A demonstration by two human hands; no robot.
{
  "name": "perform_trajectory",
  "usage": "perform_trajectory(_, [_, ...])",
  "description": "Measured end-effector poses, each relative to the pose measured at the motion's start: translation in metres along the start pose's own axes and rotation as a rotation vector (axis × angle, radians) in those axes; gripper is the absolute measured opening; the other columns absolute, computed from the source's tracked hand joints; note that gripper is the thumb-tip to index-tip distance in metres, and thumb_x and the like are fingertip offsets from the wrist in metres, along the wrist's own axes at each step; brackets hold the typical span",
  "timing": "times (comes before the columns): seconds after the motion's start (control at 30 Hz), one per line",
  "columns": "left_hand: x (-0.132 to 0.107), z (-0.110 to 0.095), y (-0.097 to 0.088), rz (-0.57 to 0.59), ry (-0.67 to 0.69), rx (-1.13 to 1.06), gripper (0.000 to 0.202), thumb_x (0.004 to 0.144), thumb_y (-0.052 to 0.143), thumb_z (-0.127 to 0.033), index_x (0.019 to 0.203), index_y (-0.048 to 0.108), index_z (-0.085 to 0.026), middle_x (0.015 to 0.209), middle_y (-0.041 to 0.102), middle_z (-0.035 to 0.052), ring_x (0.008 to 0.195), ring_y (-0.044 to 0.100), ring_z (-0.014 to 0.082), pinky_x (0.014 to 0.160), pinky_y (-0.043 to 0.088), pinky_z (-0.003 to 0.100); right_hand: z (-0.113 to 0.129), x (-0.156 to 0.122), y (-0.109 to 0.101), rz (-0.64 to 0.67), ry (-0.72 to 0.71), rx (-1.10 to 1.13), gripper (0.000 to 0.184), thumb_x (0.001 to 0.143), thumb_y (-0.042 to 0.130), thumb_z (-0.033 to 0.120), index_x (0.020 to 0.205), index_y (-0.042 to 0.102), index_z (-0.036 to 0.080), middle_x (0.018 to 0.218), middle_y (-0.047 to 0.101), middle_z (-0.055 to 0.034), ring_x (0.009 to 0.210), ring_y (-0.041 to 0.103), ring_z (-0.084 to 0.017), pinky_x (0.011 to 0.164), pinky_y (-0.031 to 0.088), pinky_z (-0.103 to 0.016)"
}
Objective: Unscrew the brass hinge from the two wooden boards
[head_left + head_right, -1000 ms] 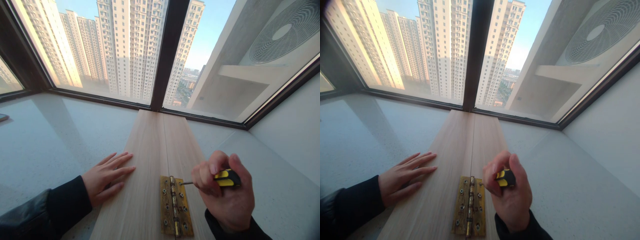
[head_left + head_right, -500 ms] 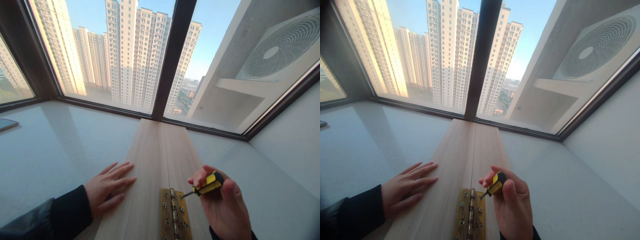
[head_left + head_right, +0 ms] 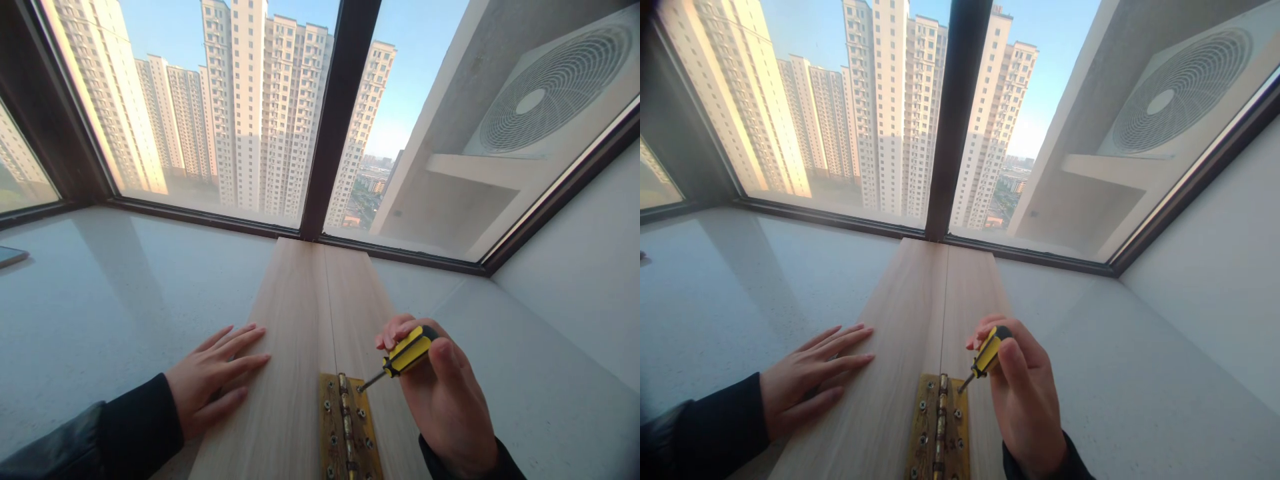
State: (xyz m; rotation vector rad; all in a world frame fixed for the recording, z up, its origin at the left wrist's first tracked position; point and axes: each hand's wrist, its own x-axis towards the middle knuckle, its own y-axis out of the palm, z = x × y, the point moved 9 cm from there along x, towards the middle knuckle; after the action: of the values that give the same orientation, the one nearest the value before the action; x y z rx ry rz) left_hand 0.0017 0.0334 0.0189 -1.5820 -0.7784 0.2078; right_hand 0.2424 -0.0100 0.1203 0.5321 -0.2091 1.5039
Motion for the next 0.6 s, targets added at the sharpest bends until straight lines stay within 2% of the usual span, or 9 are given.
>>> perform_trajectory(0.13, [-0.001, 0.0, 0.001, 0.007, 0.004, 0.015, 0.048, 0.085, 0.044, -0.033, 0.133, 0.042, -0.035, 0.147, 0.031, -0.0005, 0.133, 0.032, 0.0232, 0.11, 0.026, 0.044, -0.001, 0.003, 0.003, 0.025, 0.012, -0.007, 0.029, 0.096, 0.049, 0.042, 0.101, 0.062, 0.017, 0.081, 0.053, -0.007, 0.078, 0.053, -0.016, 0.081, 0.047, -0.033])
perform_trajectory(0.2, [-0.001, 0.0, 0.001, 0.014, 0.007, 0.022, 0.047, 0.085, 0.043, -0.034, 0.133, 0.042, -0.034, 0.147, 0.03, -0.0004, 0.133, 0.031, 0.0228, 0.11, 0.026, 0.044, -0.003, 0.006, 0.009, 0.037, 0.004, 0.027, 0.032, 0.095, 0.049, 0.045, 0.102, 0.063, 0.017, 0.075, 0.052, -0.0058, 0.07, 0.052, -0.014, 0.075, 0.048, -0.034])
perform_trajectory(0.3, [-0.001, 0.001, 0.003, 0.025, 0.01, 0.029, 0.048, 0.086, 0.042, -0.033, 0.133, 0.04, -0.035, 0.148, 0.029, -0.0009, 0.134, 0.03, 0.0229, 0.109, 0.027, 0.045, -0.006, 0.01, 0.017, 0.044, 0.008, 0.12, 0.043, 0.098, 0.036, 0.055, 0.095, 0.06, 0.02, 0.057, 0.036, 0.0007, 0.05, 0.037, -0.008, 0.054, 0.041, -0.022])
perform_trajectory(0.37, [-0.001, 0.001, 0.003, 0.028, 0.014, 0.026, 0.048, 0.086, 0.042, -0.033, 0.134, 0.039, -0.035, 0.148, 0.028, -0.0009, 0.134, 0.03, 0.0234, 0.109, 0.027, 0.046, -0.006, 0.01, 0.019, 0.051, 0.019, 0.164, 0.048, 0.099, 0.026, 0.058, 0.091, 0.055, 0.021, 0.052, 0.025, 0.0031, 0.045, 0.026, -0.007, 0.049, 0.033, -0.019])
perform_trajectory(0.43, [-0.002, 0.001, 0.003, 0.032, 0.015, 0.021, 0.048, 0.086, 0.042, -0.033, 0.134, 0.039, -0.034, 0.148, 0.028, -0.0007, 0.134, 0.03, 0.0238, 0.109, 0.027, 0.046, -0.003, 0.009, 0.02, 0.073, 0.026, 0.167, 0.049, 0.095, 0.03, 0.065, 0.09, 0.051, 0.022, 0.053, 0.023, 0.0039, 0.045, 0.024, -0.008, 0.05, 0.033, -0.021])
perform_trajectory(0.5, [-0.002, 0.001, 0.003, 0.039, 0.013, 0.016, 0.047, 0.087, 0.041, -0.033, 0.134, 0.039, -0.034, 0.148, 0.028, -0.0004, 0.134, 0.029, 0.0239, 0.109, 0.027, 0.047, 0.0, 0.008, 0.018, 0.093, 0.025, 0.142, 0.046, 0.091, 0.04, 0.066, 0.087, 0.048, 0.021, 0.056, 0.028, 0.0032, 0.048, 0.029, -0.008, 0.053, 0.035, -0.023])
perform_trajectory(0.6, [-0.001, 0.002, 0.003, 0.046, 0.008, 0.008, 0.047, 0.087, 0.041, -0.033, 0.134, 0.039, -0.034, 0.148, 0.028, -0.0002, 0.134, 0.03, 0.024, 0.109, 0.027, 0.047, 0.004, 0.009, 0.006, 0.089, 0.005, 0.06, 0.034, 0.09, 0.053, 0.051, 0.082, 0.052, 0.018, 0.074, 0.042, -0.0016, 0.066, 0.047, -0.012, 0.068, 0.043, -0.028])
